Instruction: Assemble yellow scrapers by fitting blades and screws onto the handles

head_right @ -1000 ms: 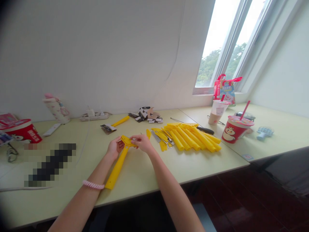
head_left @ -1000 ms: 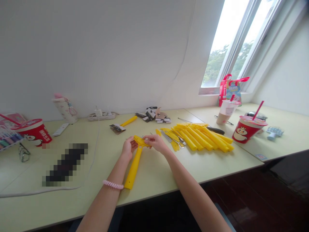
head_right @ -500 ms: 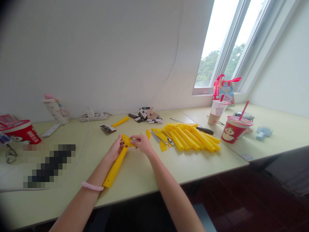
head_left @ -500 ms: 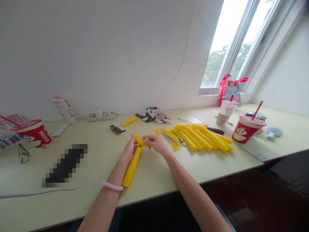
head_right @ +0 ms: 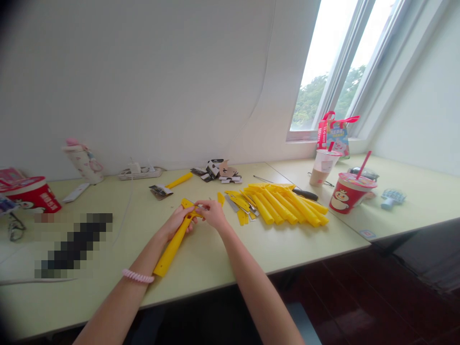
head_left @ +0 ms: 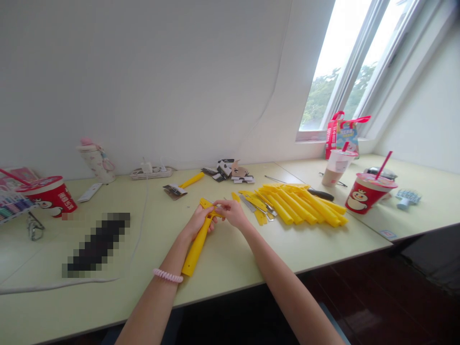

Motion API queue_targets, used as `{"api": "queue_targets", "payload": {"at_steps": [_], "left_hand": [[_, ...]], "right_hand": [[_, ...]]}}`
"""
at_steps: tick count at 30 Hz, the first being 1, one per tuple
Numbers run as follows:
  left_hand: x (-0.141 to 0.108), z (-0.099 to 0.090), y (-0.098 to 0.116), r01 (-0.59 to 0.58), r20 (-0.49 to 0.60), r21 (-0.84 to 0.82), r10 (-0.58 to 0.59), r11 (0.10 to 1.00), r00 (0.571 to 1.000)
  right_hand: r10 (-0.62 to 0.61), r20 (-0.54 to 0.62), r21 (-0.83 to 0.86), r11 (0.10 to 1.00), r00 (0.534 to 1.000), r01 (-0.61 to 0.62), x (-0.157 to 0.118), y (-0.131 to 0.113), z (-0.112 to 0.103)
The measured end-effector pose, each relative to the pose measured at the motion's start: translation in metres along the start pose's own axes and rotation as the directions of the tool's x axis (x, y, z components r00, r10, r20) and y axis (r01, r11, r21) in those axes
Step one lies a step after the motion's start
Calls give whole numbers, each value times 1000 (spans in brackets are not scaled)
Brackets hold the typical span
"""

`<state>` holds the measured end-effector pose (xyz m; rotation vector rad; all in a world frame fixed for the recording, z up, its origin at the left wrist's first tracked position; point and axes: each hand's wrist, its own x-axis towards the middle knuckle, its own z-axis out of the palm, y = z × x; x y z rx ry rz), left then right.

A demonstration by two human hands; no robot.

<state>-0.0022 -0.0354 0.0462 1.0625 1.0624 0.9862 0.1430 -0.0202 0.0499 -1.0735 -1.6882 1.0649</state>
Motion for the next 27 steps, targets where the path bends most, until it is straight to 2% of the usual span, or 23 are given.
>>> {"api": "queue_targets", "payload": {"at_steps": [6,17,22,27], "left_hand": [[1,0,-1,-76,41,-18,77,997,996],[0,-1,-1,-86,106,-29,89,996,990],[0,1,0,-84,88,-32,87,996,992],[0,3,1,-100,65,-47,103,994,993]], "right_hand": [[-9,6,27,1000,1000,8,1,1,1],[5,30,68,998,1000,-7,-2,-4,-1],[99,57,179,978,993,-108,-4,-9,1],[59,3,275,960,998,-58,-2,-6,1]]}}
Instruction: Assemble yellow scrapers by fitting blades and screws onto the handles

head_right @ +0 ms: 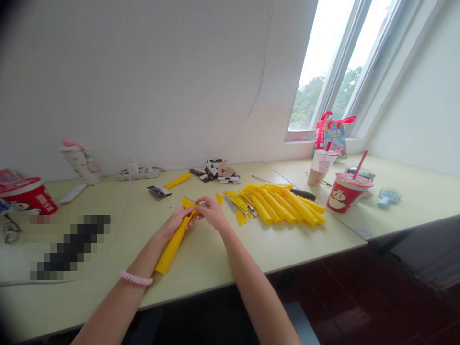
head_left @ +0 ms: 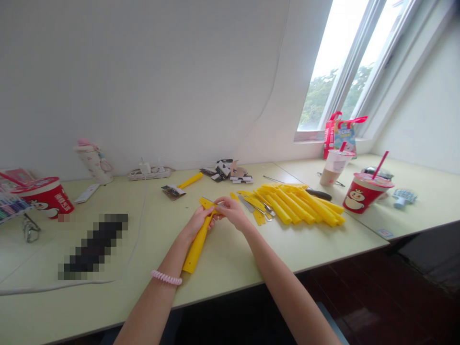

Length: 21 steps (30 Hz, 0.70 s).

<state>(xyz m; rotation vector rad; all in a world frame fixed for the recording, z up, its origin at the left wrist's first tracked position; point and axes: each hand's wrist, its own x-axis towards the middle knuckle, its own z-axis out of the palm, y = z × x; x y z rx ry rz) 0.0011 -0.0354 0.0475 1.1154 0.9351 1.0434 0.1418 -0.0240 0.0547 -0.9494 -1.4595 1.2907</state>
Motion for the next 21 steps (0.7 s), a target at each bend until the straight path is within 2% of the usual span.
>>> {"api": "queue_targets", "payload": {"at_steps": [4,7,10,13,15,18,21], "left_hand": [[0,-1,-1,19,-9,24,-18,1000,1000],[1,-1,-1,-14,-24,1,14,1000,1000],[3,-2,-1,-34,-69,-45,31,998,997],[5,-5,0,-42,-161,-105,24,994,987],[7,-7,0,-59,-218,-146,26,988,976],[9,-10,1,-85,-288,-185,28,979,957],[10,-11,3,-89,-334,-196,19,976,942]], "right_hand": [[-47,0,-11,999,999,46,0,1,0],[-38,-16,-52,998,999,37,2,2,0],[-64,-123,-159,986,990,44,6,5,-6],[-164,-290,-360,932,943,51,10,8,-19],[-204,-342,-495,869,917,9,12,10,-27],[-233,-291,-671,741,928,-24,12,11,-31],[-285,-134,-804,592,949,64,9,13,-22]]}}
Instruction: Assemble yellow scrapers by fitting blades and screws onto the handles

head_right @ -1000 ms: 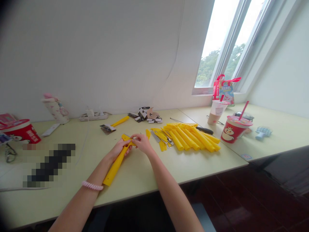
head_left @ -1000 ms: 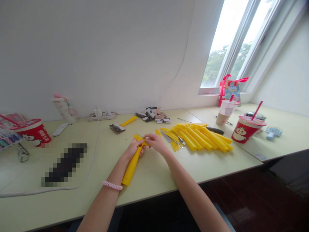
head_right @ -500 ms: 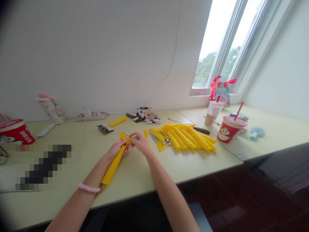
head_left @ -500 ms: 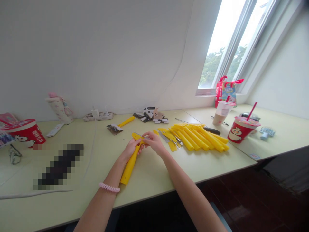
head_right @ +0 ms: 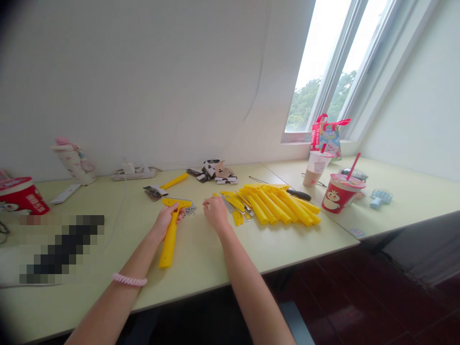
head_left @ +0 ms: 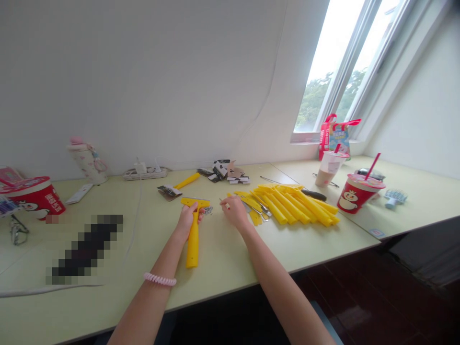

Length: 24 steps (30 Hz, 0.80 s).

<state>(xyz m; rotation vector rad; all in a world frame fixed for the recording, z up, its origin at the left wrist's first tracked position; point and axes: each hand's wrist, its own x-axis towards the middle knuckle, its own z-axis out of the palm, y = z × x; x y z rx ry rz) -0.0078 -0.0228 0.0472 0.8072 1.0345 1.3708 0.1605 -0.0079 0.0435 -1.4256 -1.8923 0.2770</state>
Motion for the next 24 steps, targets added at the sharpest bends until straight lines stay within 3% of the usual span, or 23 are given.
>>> {"api": "queue_targets", "payload": {"at_steps": [3,15,20,24], "left_hand": [[0,0,0,20,4,6,-20,1000,1000],[3,-2,-10,5,67,55,-9,999,998],[1,-1,-8,19,56,57,-22,998,998],[-1,1,-7,42,70,54,-46,998,997]], "right_hand": [[-74,66,-96,992,995,80,-5,-11,10],[-77,137,-230,967,988,107,-5,-19,28],[-15,128,-186,982,992,39,-5,-18,29],[81,49,-50,996,996,-79,-1,-11,14]]}}
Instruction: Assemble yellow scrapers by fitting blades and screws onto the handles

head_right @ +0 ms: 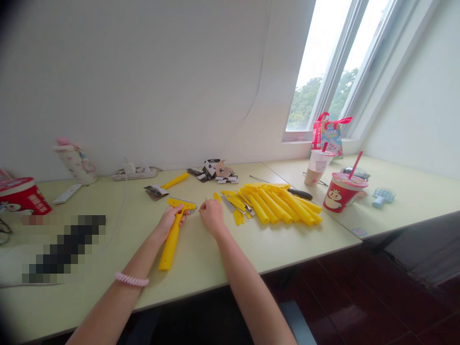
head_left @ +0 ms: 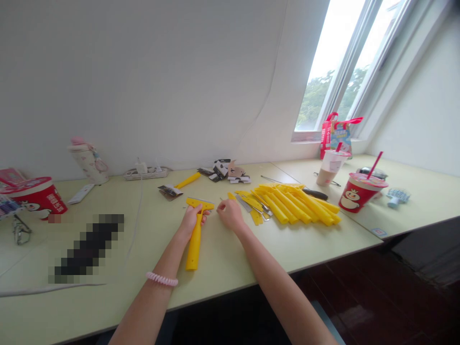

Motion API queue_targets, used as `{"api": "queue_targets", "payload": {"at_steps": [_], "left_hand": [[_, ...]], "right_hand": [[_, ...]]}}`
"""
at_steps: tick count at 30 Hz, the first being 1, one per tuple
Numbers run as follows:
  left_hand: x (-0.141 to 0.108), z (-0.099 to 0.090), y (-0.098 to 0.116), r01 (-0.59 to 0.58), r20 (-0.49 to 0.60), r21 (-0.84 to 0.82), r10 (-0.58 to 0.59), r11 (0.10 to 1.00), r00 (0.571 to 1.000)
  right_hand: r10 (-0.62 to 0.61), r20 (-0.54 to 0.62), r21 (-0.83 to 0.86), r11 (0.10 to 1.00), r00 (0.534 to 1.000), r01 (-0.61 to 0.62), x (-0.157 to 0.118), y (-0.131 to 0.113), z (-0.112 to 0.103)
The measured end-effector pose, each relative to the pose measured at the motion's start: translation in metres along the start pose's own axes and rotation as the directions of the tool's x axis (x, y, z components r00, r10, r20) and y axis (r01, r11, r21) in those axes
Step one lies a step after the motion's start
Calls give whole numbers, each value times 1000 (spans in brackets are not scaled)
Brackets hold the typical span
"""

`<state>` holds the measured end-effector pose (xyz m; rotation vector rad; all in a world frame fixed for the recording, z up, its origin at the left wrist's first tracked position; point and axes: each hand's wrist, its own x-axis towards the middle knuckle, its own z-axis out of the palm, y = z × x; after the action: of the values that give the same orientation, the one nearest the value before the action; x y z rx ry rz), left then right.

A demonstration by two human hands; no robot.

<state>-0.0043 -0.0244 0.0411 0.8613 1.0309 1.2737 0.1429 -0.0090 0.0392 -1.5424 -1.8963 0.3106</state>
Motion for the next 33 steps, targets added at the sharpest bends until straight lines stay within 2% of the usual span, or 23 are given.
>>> {"api": "queue_targets", "payload": {"at_steps": [2,4,8,14,18,22,27,33], "left_hand": [[-3,2,1,24,23,11,-24,1000,999],[-6,3,1,52,47,37,-54,998,997],[-10,6,1,64,97,91,-73,994,993],[-10,7,0,70,135,134,-89,988,987],[-12,9,1,69,150,143,-91,987,984],[-14,12,2,73,173,149,-99,986,980],[-13,12,1,61,191,159,-92,985,977],[-12,9,-1,55,186,167,-87,984,979]], "right_hand": [[27,-72,136,991,997,-17,2,3,-9],[3,-89,290,957,996,23,2,4,-16],[-119,20,478,873,993,95,0,0,-17],[-109,129,538,843,986,23,-2,-5,-13],[-41,200,576,813,979,-83,-2,-7,-15],[19,245,647,741,969,-179,-4,-10,-18],[32,293,714,657,956,-241,-6,-13,-23],[27,300,719,650,953,-245,-6,-13,-24]]}}
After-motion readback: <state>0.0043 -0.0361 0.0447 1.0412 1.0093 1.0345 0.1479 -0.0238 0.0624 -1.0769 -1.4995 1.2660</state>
